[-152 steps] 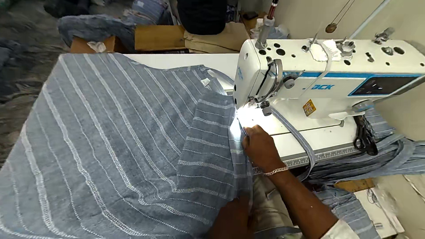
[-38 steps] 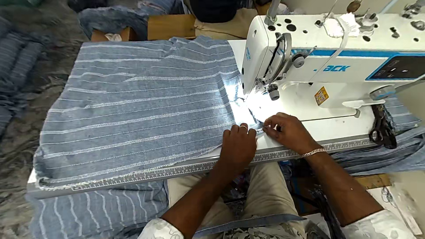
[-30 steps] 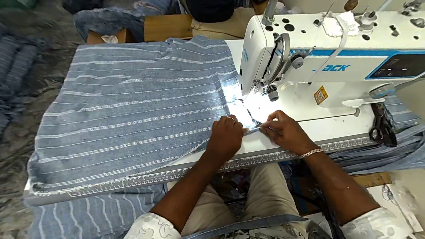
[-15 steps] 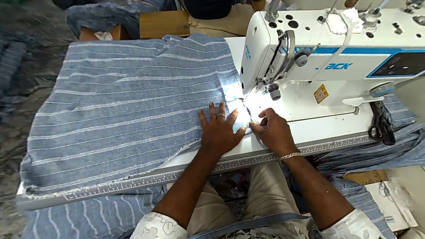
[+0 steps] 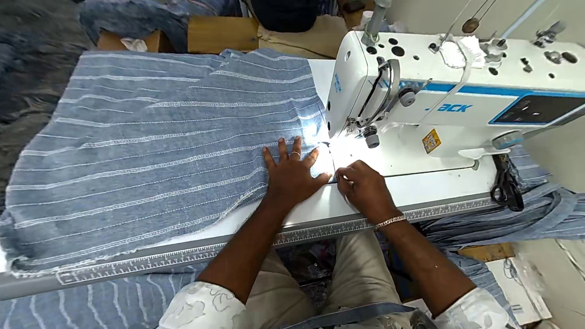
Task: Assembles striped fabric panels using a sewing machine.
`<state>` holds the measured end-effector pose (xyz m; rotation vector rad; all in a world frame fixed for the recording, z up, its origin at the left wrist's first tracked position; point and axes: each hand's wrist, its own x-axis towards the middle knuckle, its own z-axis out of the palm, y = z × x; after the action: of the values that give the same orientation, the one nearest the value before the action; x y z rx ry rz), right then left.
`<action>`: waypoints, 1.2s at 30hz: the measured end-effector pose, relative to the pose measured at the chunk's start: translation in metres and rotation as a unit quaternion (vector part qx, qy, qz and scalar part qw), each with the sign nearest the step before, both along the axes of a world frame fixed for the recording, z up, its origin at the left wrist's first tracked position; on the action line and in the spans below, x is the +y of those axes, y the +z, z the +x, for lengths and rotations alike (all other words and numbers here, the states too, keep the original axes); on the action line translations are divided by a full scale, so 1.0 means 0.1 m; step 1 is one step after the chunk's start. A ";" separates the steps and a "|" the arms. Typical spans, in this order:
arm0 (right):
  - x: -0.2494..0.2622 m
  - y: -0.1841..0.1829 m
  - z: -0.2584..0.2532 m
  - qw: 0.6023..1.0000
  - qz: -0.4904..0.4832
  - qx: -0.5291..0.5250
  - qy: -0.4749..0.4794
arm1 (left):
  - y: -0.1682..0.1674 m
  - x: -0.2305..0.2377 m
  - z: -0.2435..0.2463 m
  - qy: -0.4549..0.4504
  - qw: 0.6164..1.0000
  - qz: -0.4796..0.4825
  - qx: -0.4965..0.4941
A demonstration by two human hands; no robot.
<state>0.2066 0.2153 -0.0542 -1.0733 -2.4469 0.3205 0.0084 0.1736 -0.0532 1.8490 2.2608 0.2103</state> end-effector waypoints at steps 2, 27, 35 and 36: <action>0.10 0.02 -0.05 1.000 -0.010 -0.017 -0.010 | 0.03 0.13 -0.07 0.007 1.000 -0.003 -0.009; 0.50 0.55 1.83 0.951 -0.022 -0.124 -0.283 | 0.38 -0.49 -1.08 -0.061 0.998 -0.008 0.015; 0.14 0.29 0.69 0.973 -0.185 0.063 -0.119 | 1.05 -1.64 -1.16 0.056 0.930 -0.345 0.114; 0.09 0.25 0.47 0.974 -0.190 0.073 -0.099 | 1.16 -1.74 -0.80 0.013 0.908 -0.409 0.093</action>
<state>0.2539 0.2240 -0.0295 -1.3836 -2.1754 0.7966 -0.0720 0.0000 0.0626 1.4016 1.9938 -0.8200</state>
